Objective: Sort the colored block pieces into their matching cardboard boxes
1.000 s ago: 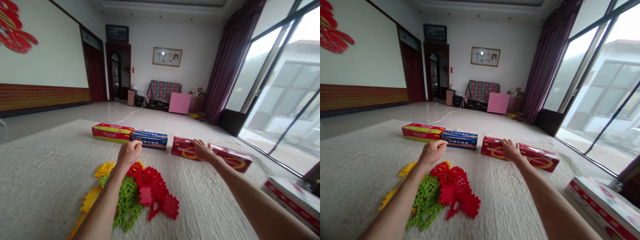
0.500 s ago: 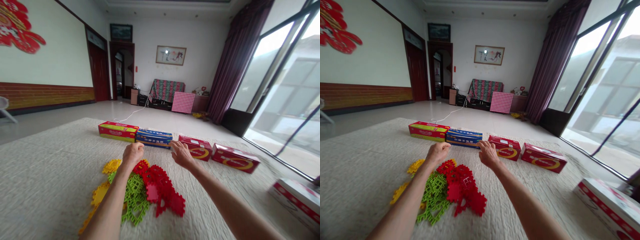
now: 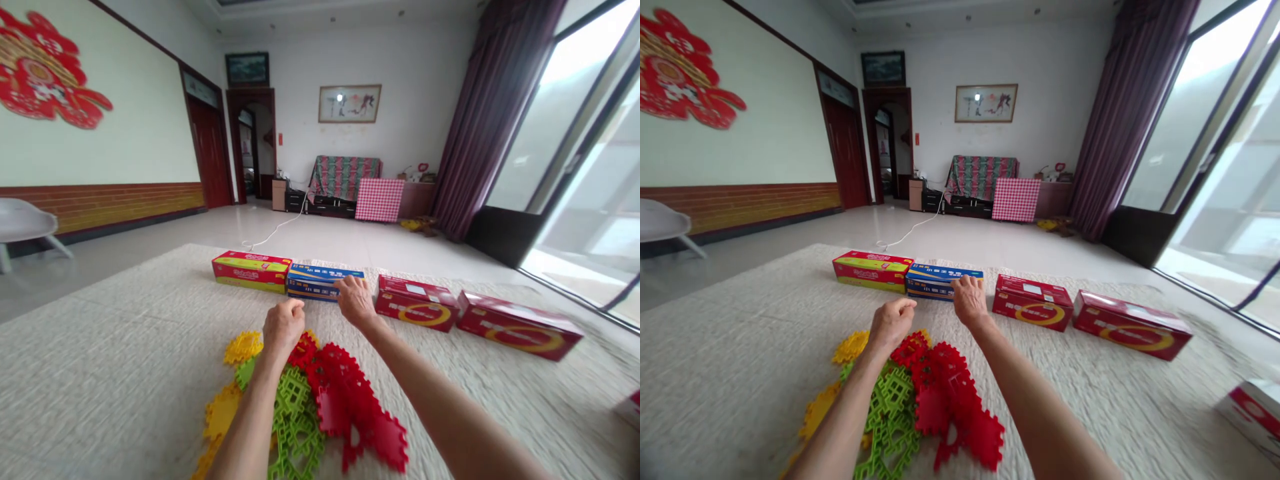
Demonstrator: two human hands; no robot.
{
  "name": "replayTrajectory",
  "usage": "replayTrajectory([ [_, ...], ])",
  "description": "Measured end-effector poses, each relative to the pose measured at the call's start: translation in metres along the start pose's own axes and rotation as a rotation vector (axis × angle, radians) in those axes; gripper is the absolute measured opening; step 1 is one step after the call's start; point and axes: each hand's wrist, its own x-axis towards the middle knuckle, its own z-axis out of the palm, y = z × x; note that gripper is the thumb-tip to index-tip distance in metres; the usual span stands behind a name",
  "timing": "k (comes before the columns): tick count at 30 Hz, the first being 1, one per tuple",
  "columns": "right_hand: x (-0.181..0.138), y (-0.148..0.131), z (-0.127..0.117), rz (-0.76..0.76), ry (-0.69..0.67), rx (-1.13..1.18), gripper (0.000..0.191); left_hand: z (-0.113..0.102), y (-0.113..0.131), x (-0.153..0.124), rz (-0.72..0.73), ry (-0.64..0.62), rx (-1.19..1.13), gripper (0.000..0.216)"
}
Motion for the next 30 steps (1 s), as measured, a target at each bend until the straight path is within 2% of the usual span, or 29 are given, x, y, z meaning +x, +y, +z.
replayTrajectory([
  [4, 0.013, 0.002, 0.001, 0.051, -0.048, 0.009, 0.026, 0.004, -0.001, -0.001, 0.003, 0.013, -0.020, 0.032],
  [8, 0.014, 0.007, -0.012, 0.056, -0.099, 0.014, 0.026, 0.003, 0.000, -0.001, 0.020, 0.032, -0.041, 0.030],
  [12, -0.012, 0.006, -0.040, 0.060, -0.124, -0.007, 0.028, -0.006, 0.009, -0.003, 0.046, 0.050, -0.048, 0.030],
  [15, -0.040, 0.002, -0.062, 0.081, -0.134, -0.023, 0.029, -0.014, 0.019, -0.014, 0.073, 0.010, -0.022, 0.032],
  [18, -0.066, -0.002, -0.080, 0.113, -0.137, -0.029, 0.029, -0.017, 0.024, -0.040, 0.194, -0.086, 0.040, 0.032],
  [25, -0.106, -0.012, -0.107, 0.183, -0.116, -0.021, 0.029, 0.000, 0.035, -0.121, 0.672, -0.299, 0.151, 0.028],
  [27, -0.117, -0.011, -0.116, 0.202, -0.103, -0.026, 0.028, 0.010, 0.045, -0.135, 0.745, -0.333, 0.146, 0.033],
  [30, -0.136, 0.000, -0.128, 0.243, -0.081, -0.044, 0.027, 0.027, 0.061, -0.143, 0.794, -0.382, 0.198, 0.051],
])
